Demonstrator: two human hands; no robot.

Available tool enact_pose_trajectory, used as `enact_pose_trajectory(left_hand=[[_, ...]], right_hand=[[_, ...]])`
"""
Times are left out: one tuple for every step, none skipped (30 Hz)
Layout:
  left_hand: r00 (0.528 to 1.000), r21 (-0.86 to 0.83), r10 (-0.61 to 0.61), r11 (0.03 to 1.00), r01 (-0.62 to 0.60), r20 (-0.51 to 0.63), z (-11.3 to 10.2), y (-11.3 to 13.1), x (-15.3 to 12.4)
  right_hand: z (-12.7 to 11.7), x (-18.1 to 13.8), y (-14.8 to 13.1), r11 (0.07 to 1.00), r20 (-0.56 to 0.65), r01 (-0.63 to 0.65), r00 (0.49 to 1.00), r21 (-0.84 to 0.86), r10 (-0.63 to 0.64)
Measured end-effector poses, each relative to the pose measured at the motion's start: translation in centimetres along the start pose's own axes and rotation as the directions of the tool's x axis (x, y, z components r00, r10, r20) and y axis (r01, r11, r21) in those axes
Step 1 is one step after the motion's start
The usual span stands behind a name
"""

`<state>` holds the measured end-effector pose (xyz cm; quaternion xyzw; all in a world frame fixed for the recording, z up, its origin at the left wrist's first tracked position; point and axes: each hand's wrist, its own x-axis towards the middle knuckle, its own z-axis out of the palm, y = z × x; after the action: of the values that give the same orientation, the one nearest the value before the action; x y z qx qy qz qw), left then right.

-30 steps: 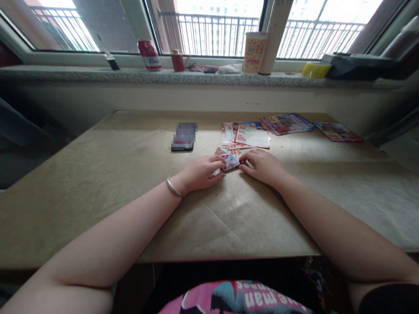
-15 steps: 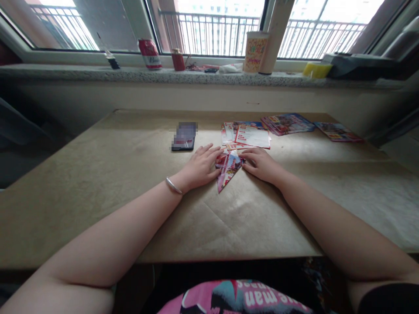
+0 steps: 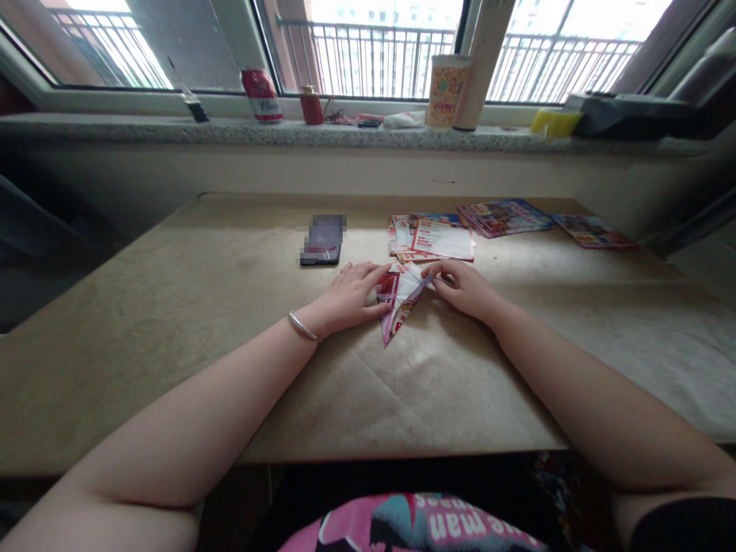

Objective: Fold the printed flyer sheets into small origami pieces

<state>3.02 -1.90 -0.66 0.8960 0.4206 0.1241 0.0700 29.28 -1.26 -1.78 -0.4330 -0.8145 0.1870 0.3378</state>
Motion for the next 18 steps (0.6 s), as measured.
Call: enact_pose_trajectory(left_hand=[[1.000, -0.009, 0.008, 1.000, -0.008, -0.008, 0.0, 0.0, 0.0], [1.000, -0.019, 0.014, 1.000, -0.014, -0.014, 0.1, -0.1, 0.0], [1.000, -0.030, 0.015, 0.999, -0.016, -0.018, 0.1, -0.1, 0.0], [1.000, -0.042, 0.012, 0.999, -0.013, -0.021, 0.2, -0.1, 0.0], [1.000, -0.054, 0.006, 0.999, -0.007, -0.023, 0.2, -0.2, -0.1], [1.000, -0.068, -0.002, 0.998, 0.001, -0.027, 0.3, -0.3, -0.1], [0.999, -0.085, -0.011, 0.996, 0.009, -0.033, 0.4, -0.3, -0.1], [0.999, -0.105, -0.019, 0.994, 0.014, -0.042, 0.5, -0.4, -0.1], [0.998, -0.128, -0.023, 0.992, 0.015, -0.055, 0.5, -0.5, -0.1], [0.997, -0.153, -0.023, 0.988, 0.013, -0.068, 0.6, -0.5, -0.1], [0.996, -0.178, -0.023, 0.984, 0.008, -0.081, 0.7, -0.6, -0.2], [0.995, -0.200, -0.024, 0.980, 0.005, -0.092, 0.8, -0.6, -0.2], [0.995, -0.219, -0.026, 0.976, 0.004, -0.098, 0.8, -0.6, -0.2], [0.995, -0.234, -0.028, 0.972, 0.004, -0.100, 0.8, -0.6, -0.3], [0.995, -0.246, -0.031, 0.969, 0.006, -0.099, 0.8, -0.6, -0.3], [0.995, -0.255, -0.033, 0.967, 0.007, -0.099, 0.7, -0.6, -0.3], [0.995, -0.262, -0.033, 0.965, 0.006, -0.099, 0.7, -0.6, -0.3], [0.994, -0.269, -0.032, 0.963, 0.004, -0.100, 0.6, -0.6, -0.3]], right_hand=[[-0.2, 0.0, -0.2, 0.999, 0.007, -0.032, 0.999, -0.003, 0.032], [-0.3, 0.0, -0.3, 0.999, 0.014, -0.051, 0.999, -0.007, 0.051], [-0.5, 0.0, -0.4, 0.998, 0.024, -0.057, 0.998, -0.008, 0.057], [-0.6, 0.0, -0.6, 0.999, 0.040, -0.051, 0.998, -0.008, 0.051], [-0.8, 0.0, -0.7, 0.999, 0.063, -0.038, 0.997, -0.014, 0.039], [-0.9, 0.0, -0.8, 0.999, 0.088, -0.023, 0.996, -0.032, 0.025], [-1.0, 0.0, -0.9, 0.998, 0.110, -0.009, 0.994, -0.064, 0.016], [-1.1, 0.0, -1.0, 0.994, 0.130, 0.004, 0.992, -0.109, 0.010], [-1.2, -0.1, -1.2, 0.987, 0.143, 0.019, 0.990, -0.157, 0.004], [-1.3, -0.1, -1.3, 0.979, 0.153, 0.038, 0.988, -0.202, -0.007], [-1.3, -0.1, -1.4, 0.969, 0.163, 0.063, 0.986, -0.237, -0.024], [-1.4, -0.2, -1.5, 0.961, 0.178, 0.095, 0.983, -0.261, -0.048], [-1.4, -0.2, -1.5, 0.953, 0.198, 0.127, 0.977, -0.273, -0.074], [-1.4, -0.2, -1.5, 0.948, 0.216, 0.155, 0.972, -0.277, -0.096], [-1.3, -0.3, -1.4, 0.945, 0.231, 0.175, 0.967, -0.276, -0.111], [-1.3, -0.3, -1.3, 0.944, 0.244, 0.188, 0.962, -0.272, -0.122], [-1.3, -0.3, -1.1, 0.944, 0.254, 0.198, 0.959, -0.266, -0.129], [-1.3, -0.4, -0.9, 0.945, 0.260, 0.204, 0.956, -0.258, -0.135]])
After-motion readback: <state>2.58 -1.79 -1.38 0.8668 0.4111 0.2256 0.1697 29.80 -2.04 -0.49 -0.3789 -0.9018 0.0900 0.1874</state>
